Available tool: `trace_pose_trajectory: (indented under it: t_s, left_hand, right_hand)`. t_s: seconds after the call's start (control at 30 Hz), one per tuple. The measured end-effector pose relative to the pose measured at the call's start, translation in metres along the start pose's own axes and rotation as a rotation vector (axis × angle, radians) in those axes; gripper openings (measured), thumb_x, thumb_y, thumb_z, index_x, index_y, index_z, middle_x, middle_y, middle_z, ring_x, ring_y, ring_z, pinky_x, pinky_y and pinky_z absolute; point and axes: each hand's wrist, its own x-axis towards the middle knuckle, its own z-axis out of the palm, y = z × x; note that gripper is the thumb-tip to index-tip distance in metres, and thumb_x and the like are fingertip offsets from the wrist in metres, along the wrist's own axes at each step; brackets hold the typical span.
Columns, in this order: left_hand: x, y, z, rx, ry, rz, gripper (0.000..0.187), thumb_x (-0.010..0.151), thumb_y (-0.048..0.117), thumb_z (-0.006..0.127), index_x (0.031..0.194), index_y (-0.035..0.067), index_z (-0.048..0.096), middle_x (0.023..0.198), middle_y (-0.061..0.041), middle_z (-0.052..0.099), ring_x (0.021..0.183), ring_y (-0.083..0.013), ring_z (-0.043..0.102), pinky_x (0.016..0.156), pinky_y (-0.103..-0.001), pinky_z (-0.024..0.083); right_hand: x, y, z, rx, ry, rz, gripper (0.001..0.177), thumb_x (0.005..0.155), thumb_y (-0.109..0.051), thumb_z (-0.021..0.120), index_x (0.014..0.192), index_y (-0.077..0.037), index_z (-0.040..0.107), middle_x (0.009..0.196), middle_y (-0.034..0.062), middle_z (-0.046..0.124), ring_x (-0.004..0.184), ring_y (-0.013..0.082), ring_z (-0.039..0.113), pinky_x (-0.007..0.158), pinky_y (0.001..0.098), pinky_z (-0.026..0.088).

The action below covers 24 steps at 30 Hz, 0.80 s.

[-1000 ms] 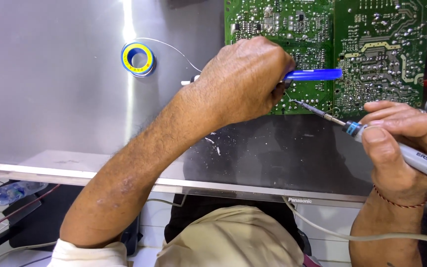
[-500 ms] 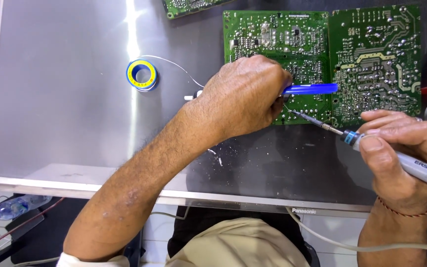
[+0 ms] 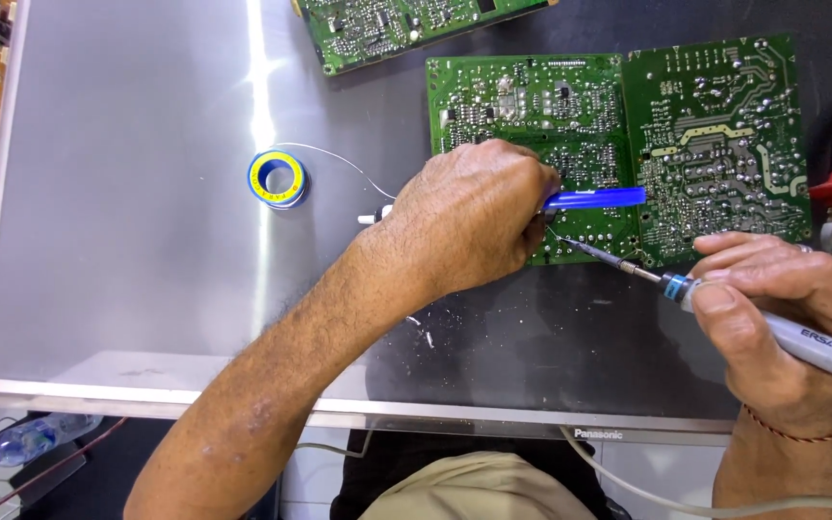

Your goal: The person uses a soldering iron and tweezers to work on a green circuit board. They apply solder to various points on the board while holding components in place with the tweezers. The task involves precise hand movements to connect or repair electronic components.

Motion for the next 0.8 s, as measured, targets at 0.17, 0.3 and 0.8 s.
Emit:
trace_pose_trajectory:
  t_s: [0.17, 0.3, 0.8]
  left_hand:
    - [0.001, 0.0, -0.001, 0.0, 0.003, 0.001, 0.007, 0.079, 0.013, 0.062, 0.082, 0.007, 0.064, 0.078, -0.011, 0.065, 0.071, -0.039, 0.063, 0.052, -0.054, 0.052]
    - [0.0, 0.001, 0.001, 0.006, 0.005, -0.008, 0.008, 0.08, 0.015, 0.062, 0.083, 0.007, 0.063, 0.079, -0.011, 0.065, 0.07, -0.0409, 0.063, 0.052, -0.055, 0.051]
    - [-0.001, 0.006, 0.002, 0.02, 0.025, 0.016, 0.011, 0.08, 0.015, 0.059, 0.086, 0.009, 0.066, 0.082, -0.008, 0.066, 0.075, -0.0377, 0.065, 0.053, -0.054, 0.053]
  right_hand:
    - [0.007, -0.007, -0.002, -0.03, -0.046, -0.014, 0.015, 0.093, 0.004, 0.06, 0.088, 0.004, 0.045, 0.08, 0.0213, 0.057, 0.077, 0.0305, 0.064, 0.104, 0.0507, 0.06]
    - [0.021, -0.027, -0.003, -0.12, -0.142, -0.027, 0.016, 0.09, 0.002, 0.063, 0.082, 0.004, 0.048, 0.078, 0.02, 0.06, 0.076, 0.0286, 0.066, 0.102, 0.05, 0.06]
    - [0.024, -0.038, -0.005, -0.224, -0.161, -0.094, 0.014, 0.086, -0.004, 0.062, 0.078, 0.003, 0.053, 0.073, 0.0151, 0.062, 0.071, 0.0244, 0.067, 0.094, 0.0464, 0.061]
